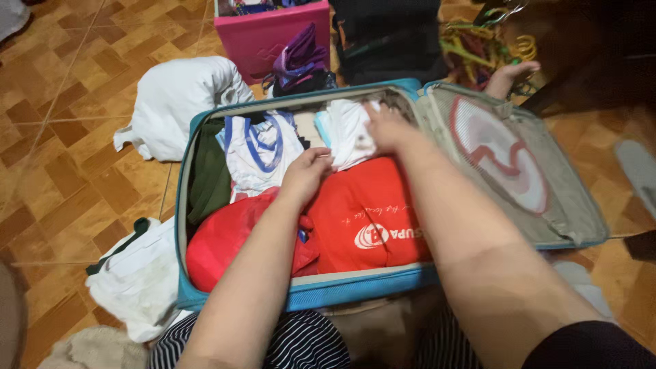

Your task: The person sits on the floor and packs various folded clothes into a blue suitcase. They place shirts, pants, and a towel inside, then close and zip the suitcase. Finally, they pick up and fold a pair of socks.

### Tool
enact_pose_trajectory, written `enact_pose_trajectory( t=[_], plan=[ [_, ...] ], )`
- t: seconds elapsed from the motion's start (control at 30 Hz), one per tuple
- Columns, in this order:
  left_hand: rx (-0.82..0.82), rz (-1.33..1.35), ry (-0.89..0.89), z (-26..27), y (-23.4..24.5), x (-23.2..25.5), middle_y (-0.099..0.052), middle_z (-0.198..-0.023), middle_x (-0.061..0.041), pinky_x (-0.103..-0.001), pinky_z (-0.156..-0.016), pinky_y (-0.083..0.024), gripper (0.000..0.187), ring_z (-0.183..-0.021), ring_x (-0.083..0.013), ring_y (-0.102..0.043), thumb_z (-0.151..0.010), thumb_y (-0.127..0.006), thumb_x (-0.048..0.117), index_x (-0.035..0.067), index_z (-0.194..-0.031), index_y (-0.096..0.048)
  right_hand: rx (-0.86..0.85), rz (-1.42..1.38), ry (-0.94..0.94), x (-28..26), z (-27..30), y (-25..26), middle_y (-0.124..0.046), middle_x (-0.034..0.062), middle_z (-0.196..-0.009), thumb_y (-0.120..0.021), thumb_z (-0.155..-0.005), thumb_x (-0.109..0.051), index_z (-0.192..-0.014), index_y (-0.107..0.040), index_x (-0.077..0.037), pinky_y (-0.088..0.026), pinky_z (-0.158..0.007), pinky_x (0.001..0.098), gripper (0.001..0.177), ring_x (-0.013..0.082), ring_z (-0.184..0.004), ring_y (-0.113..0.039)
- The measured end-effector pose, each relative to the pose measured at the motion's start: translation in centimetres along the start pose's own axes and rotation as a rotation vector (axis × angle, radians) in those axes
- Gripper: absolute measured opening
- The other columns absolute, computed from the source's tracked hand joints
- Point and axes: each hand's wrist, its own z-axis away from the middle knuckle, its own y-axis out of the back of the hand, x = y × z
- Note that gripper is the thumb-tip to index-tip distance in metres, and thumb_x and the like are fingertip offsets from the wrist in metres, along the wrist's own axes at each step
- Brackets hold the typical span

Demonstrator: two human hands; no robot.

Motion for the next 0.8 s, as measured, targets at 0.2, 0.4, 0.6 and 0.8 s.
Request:
enact_pose_trajectory(
  t=[0.2,0.4,0.6,0.8],
  plan=[
    [0.217,-0.843,-0.545,2.6,-2.5,1.9,-0.049,-0.148,-0.022,-0.043,-0.106,-0.047,0.038,-0.125,-0.0372,-0.058,-0.090,-0.066,0.026,0.018,-0.127,-0.069,-0.098,-0.452,-0.307,-3.8,4.5,2.9,0.008,0.0175,-0.171,-0.058,-0.087,-0.072,-0.165,0.002,-0.035,-0.008,-0.125,0.0596,0.105,0.0425,-0.158,0.007],
    [0.123,-1.065,-0.397,0.4,-2.6,-0.3,-0.036,-0.158,-0.024,-0.048,-0.119,-0.027,0.052,-0.146,-0.0420,-0.035,-0.096,-0.054,0.040,0.020,-0.143,-0.059,-0.123,-0.578,-0.323,-3.9,4.4,4.3,0.012,0.0147,-0.173,-0.060,-0.086,-0.069,-0.165,0.001,-0.040,-0.009,-0.126,0.0597,0.104,0.0423,-0.158,0.010],
    [0.127,-1.095,-0.473,-0.3,-2.3,-2.6,-0.040,-0.154,-0.029,-0.051,-0.118,-0.028,0.052,-0.142,-0.0463,-0.038,-0.099,-0.052,0.037,0.012,-0.145,-0.056,0.004,-0.522,-0.306,-4.6,6.1,5.1,0.009,0.0167,-0.171,-0.060,-0.085,-0.069,-0.163,-0.003,-0.036,-0.014,-0.121,0.0605,0.102,0.0417,-0.158,0.010],
    [0.105,-1.319,-0.425,3.6,-2.2,0.4,-0.064,-0.129,-0.026,-0.050,-0.104,-0.047,0.039,-0.122,-0.0424,-0.059,-0.103,-0.051,0.029,0.001,-0.127,-0.064,0.131,-0.324,-0.301,-10.9,14.7,6.5,-0.015,0.0194,-0.167,-0.047,-0.095,-0.065,-0.160,-0.027,-0.028,-0.014,-0.119,0.0655,0.076,0.0428,-0.153,-0.014]
  ],
)
